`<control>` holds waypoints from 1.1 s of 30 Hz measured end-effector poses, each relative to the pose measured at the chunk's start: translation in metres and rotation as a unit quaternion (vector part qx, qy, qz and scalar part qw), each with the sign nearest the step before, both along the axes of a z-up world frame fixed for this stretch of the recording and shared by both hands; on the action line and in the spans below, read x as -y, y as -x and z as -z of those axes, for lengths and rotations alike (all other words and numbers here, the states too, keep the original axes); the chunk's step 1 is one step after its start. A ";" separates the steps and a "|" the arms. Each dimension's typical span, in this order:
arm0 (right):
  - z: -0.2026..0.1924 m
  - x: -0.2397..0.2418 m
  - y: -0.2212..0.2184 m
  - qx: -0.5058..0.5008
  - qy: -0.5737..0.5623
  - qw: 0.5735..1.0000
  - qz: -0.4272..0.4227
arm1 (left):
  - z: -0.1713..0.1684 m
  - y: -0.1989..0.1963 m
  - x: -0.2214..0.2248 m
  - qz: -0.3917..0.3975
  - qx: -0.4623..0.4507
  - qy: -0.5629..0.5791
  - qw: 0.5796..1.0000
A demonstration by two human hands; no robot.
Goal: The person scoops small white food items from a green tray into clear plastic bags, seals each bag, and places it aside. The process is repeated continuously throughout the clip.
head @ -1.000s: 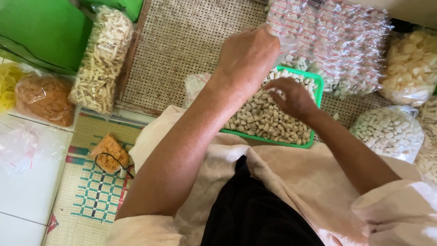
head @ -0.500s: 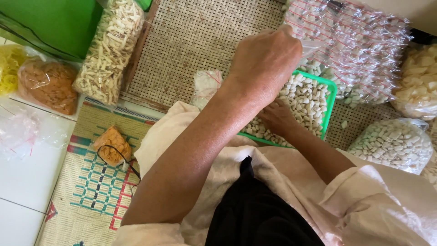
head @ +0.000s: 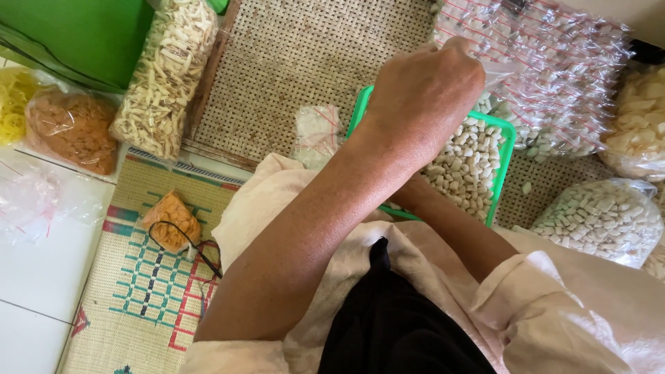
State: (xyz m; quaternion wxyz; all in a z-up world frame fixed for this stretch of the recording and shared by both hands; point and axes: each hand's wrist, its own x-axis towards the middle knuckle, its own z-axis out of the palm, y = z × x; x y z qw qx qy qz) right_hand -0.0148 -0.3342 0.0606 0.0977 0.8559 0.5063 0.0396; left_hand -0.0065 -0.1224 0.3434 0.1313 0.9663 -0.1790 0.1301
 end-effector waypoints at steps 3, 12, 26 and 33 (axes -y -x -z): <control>-0.001 -0.003 0.002 -0.005 -0.006 1.000 -0.008 | 0.005 0.000 0.003 0.001 0.021 -0.002 1.000; -0.005 0.008 0.010 -0.019 -0.007 0.999 -0.026 | 0.002 0.003 -0.002 -0.005 0.024 -0.001 1.000; -0.007 0.029 -0.033 -0.063 -0.039 0.995 0.071 | 0.002 -0.002 0.011 0.004 0.002 -0.023 1.000; -0.028 -0.015 -0.044 -0.177 -0.097 0.971 0.132 | -0.010 0.002 0.005 0.009 -0.057 0.061 0.996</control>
